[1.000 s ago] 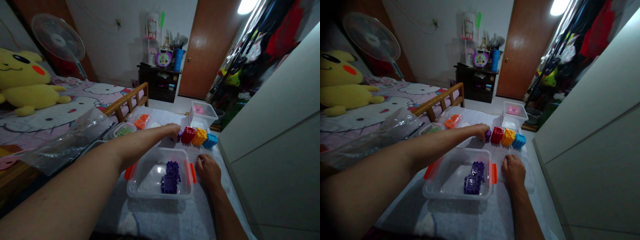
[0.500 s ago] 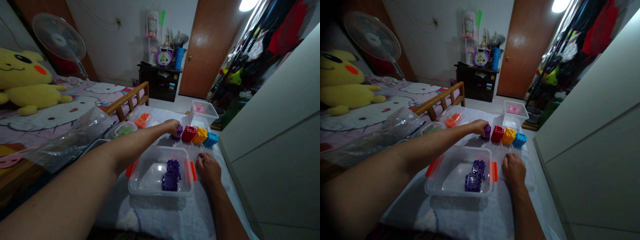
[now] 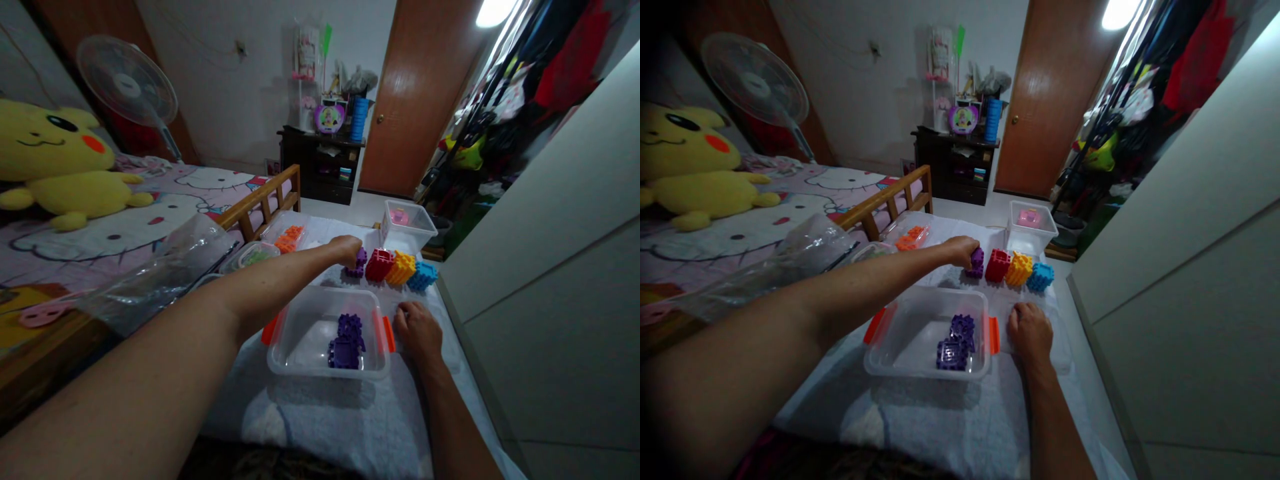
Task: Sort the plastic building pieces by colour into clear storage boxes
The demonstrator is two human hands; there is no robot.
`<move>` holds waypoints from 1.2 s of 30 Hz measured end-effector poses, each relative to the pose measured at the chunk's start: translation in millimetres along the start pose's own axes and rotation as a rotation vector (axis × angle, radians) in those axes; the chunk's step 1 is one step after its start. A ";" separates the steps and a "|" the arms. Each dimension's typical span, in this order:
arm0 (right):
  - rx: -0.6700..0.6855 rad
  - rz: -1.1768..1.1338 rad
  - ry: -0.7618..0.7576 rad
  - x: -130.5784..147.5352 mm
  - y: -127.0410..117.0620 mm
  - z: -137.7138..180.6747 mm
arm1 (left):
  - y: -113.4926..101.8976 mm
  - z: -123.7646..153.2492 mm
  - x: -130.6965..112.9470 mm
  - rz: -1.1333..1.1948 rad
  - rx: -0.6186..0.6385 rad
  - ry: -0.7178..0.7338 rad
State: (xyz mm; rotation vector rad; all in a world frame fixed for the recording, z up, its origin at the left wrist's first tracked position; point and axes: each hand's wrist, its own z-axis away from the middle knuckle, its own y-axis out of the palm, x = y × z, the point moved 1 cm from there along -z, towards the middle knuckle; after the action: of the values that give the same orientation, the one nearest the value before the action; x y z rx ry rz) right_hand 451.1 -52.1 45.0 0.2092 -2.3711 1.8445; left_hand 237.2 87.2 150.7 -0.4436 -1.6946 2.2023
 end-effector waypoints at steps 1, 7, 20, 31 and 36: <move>-0.001 -0.001 0.001 -0.1 0.2 -0.1 | 4.0 -5.9 -0.3 -0.004 0.007 -0.009; 0.016 0.010 0.007 1.2 0.2 -0.8 | 24.0 -27.1 1.1 0.021 0.066 -0.016; 0.034 0.019 0.018 3.2 -2.5 -0.2 | -13.4 7.0 8.9 0.061 -0.151 0.064; 0.030 0.030 0.015 1.3 -0.3 -0.1 | -7.5 166.5 -10.4 0.068 -0.057 0.260; 0.023 0.034 0.012 0.6 0.1 -0.1 | 38.6 177.6 -17.1 -0.027 0.071 0.166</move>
State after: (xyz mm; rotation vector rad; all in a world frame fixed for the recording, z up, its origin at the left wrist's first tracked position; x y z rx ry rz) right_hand 450.5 -52.0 45.1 0.1601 -2.3609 1.8836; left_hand 172.9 -83.5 157.8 -0.5649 -1.5235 2.1345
